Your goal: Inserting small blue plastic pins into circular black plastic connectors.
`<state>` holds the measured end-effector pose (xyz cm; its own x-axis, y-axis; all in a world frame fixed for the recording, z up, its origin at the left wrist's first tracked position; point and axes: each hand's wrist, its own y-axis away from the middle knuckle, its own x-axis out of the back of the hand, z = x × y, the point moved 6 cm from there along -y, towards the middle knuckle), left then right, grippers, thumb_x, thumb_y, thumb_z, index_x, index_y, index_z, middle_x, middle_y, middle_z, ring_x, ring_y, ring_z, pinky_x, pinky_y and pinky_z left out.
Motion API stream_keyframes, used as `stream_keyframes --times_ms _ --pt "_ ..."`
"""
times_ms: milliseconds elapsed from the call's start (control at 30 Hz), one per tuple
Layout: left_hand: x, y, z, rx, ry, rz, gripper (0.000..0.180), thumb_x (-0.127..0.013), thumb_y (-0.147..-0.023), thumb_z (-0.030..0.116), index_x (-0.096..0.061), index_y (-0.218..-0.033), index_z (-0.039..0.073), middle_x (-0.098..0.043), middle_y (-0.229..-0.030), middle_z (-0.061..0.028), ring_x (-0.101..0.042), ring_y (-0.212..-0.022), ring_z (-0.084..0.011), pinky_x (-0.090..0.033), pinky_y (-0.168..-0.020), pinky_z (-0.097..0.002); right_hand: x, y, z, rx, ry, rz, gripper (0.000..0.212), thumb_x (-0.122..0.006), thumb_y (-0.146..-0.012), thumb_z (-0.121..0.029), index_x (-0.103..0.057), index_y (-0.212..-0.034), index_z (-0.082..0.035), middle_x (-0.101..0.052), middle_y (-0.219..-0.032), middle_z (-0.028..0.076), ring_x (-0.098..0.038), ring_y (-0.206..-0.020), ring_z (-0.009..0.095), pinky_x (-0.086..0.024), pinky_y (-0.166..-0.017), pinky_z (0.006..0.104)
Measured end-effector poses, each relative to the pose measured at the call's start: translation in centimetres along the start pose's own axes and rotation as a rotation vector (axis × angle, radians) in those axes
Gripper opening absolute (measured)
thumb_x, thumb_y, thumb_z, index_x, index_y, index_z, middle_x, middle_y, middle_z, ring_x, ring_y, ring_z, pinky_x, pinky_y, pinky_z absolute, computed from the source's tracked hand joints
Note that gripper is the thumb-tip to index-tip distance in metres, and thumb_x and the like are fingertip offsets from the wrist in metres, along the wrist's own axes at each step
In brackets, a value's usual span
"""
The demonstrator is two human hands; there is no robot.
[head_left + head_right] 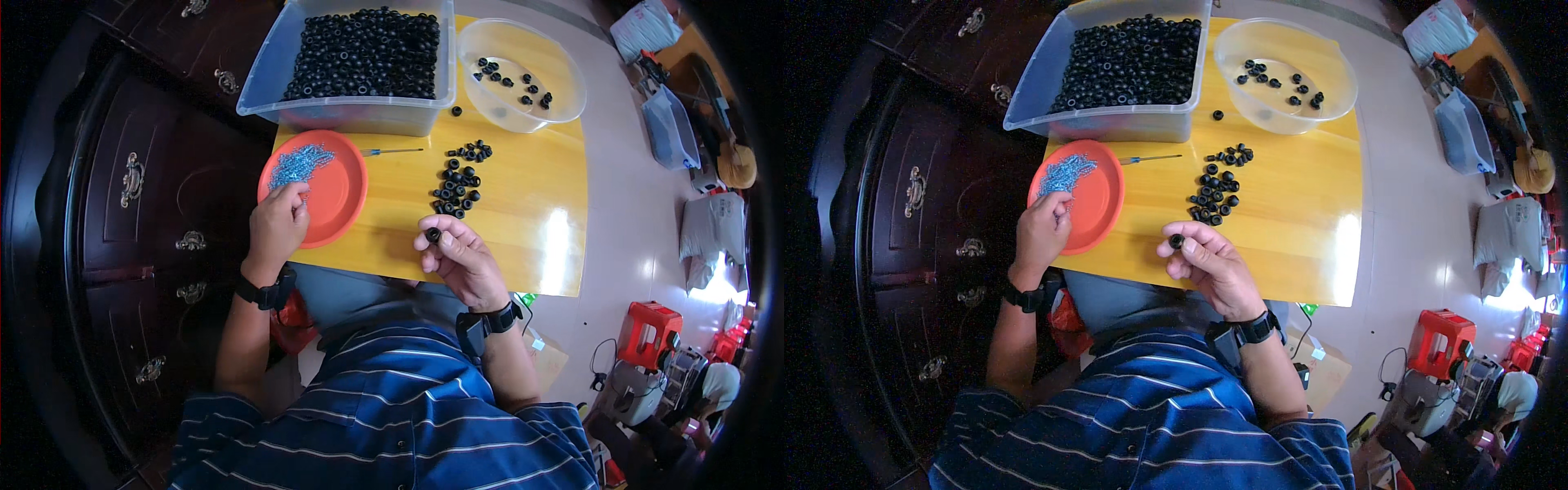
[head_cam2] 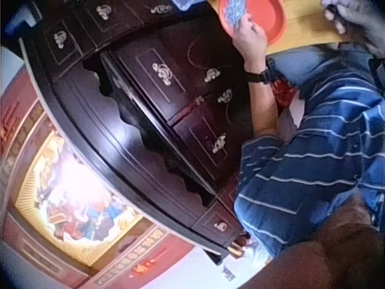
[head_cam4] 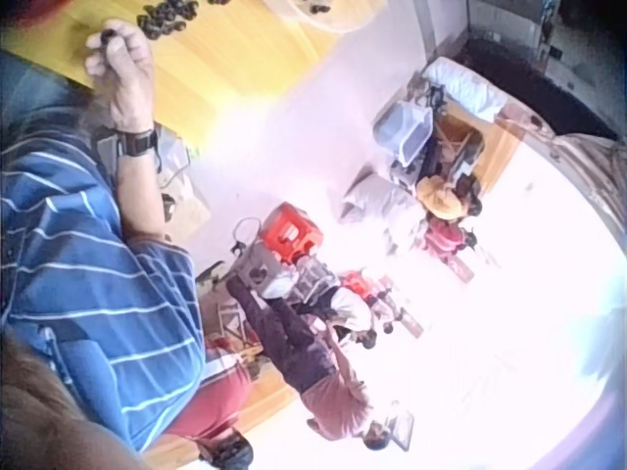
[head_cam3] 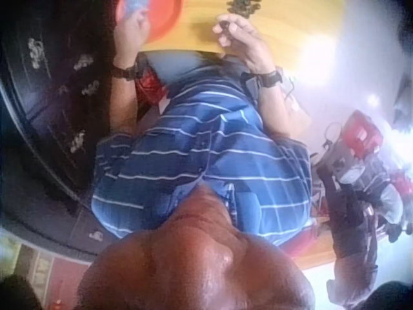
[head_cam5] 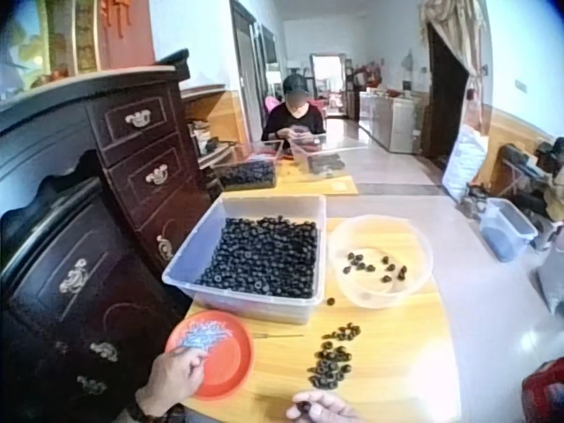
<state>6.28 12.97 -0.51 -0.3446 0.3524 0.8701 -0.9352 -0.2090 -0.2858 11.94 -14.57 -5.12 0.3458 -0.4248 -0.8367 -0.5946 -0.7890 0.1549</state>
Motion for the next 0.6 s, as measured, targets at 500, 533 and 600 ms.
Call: stream_keyframes --times_ms 500,533,600 --pt "-0.4 0.7 -0.7 0.040 0.078 0.002 0.033 -0.065 -0.083 -0.005 -0.066 -0.114 0.005 -0.064 -0.085 -0.0091 -0.060 -0.065 -0.0156 -0.050 -0.062 -0.0283 0.0 -0.6 0.6 0.016 -0.143 -0.095 0.028 -0.071 -0.095 -0.018 -0.056 -0.117 -0.009 -0.068 -0.107 0.007 -0.066 -0.084 0.013 -0.055 -0.076 0.0239" --pt "-0.6 0.5 -0.3 0.031 0.084 -0.016 0.036 -0.066 -0.082 -0.004 -0.064 -0.117 0.005 -0.064 -0.087 -0.0096 -0.061 -0.066 -0.0171 -0.051 -0.064 -0.0295 0.1 -0.5 0.8 0.008 -0.152 -0.110 0.028 -0.071 -0.095 -0.018 -0.056 -0.117 -0.009 -0.068 -0.107 0.007 -0.066 -0.084 0.013 -0.055 -0.076 0.0239" --pt "-0.9 0.5 0.1 0.138 0.047 -0.091 0.032 -0.070 -0.083 0.007 -0.064 -0.114 0.008 -0.070 -0.097 -0.0130 -0.069 -0.088 -0.0341 -0.056 -0.075 -0.0425 1.0 -0.1 0.7 0.008 -0.054 -0.044 0.029 -0.074 -0.093 -0.018 -0.056 -0.115 -0.010 -0.068 -0.105 0.007 -0.066 -0.082 0.012 -0.055 -0.074 0.0241"
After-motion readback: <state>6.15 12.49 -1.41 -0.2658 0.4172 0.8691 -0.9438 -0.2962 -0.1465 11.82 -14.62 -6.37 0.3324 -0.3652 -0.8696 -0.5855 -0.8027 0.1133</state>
